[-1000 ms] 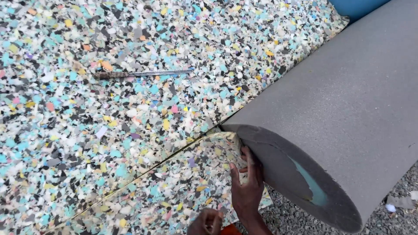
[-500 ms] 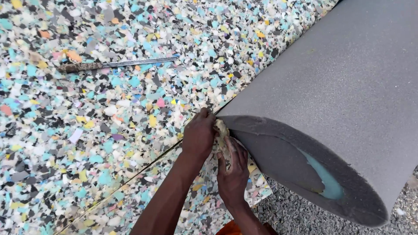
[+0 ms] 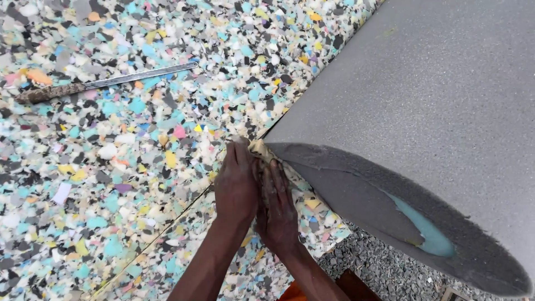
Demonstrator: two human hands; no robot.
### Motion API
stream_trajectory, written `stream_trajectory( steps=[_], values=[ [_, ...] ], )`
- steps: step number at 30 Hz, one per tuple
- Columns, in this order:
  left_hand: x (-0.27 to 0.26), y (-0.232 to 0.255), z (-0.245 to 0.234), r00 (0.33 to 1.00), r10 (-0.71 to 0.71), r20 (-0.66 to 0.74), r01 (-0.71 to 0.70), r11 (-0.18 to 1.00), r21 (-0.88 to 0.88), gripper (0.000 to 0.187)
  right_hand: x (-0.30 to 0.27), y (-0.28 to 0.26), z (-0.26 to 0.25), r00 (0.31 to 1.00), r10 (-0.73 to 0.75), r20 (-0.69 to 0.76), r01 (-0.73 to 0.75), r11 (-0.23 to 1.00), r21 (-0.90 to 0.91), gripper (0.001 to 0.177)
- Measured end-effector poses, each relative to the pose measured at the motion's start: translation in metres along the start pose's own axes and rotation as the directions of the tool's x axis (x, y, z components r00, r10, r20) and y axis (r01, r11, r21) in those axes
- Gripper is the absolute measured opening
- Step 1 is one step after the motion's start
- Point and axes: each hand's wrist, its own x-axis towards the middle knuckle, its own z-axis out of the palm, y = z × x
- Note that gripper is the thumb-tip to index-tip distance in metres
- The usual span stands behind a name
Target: Cutting a thick sheet of bonded foam with a manual saw and peeling back the cut section.
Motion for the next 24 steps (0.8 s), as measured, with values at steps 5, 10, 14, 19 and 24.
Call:
stream_trajectory(
  steps=[5, 10, 14, 19, 24],
  values=[
    [-0.034, -0.044, 0.012, 0.841, 0.534, 0.086, -0.537, 0.843, 0.023, 0.049, 0.004, 0.008, -0.001, 0.994, 0.005, 0.113, 0.0, 0.999, -0.036, 0.05],
    [-0.032, -0.054, 0.03, 0.823, 0.552, 0.137, -0.568, 0.807, 0.159, 0.047, 0.002, 0.029, 0.016, 0.986, 0.051, 0.161, -0.04, 0.997, -0.071, 0.051],
    [-0.027, -0.045, 0.024, 0.828, 0.547, 0.124, -0.558, 0.779, 0.286, 0.05, 0.017, 0.022, -0.029, 0.973, 0.029, 0.23, -0.035, 0.999, 0.022, 0.044],
    [-0.023, -0.051, 0.014, 0.679, 0.711, 0.184, -0.733, 0.671, 0.113, 0.046, -0.001, 0.016, -0.06, 0.94, 0.072, 0.332, -0.043, 0.995, -0.094, 0.056],
    [-0.02, -0.055, 0.014, 0.659, 0.728, 0.188, -0.743, 0.669, 0.014, 0.047, -0.008, 0.024, -0.046, 0.928, 0.175, 0.329, -0.16, 0.984, -0.073, 0.057]
  ],
)
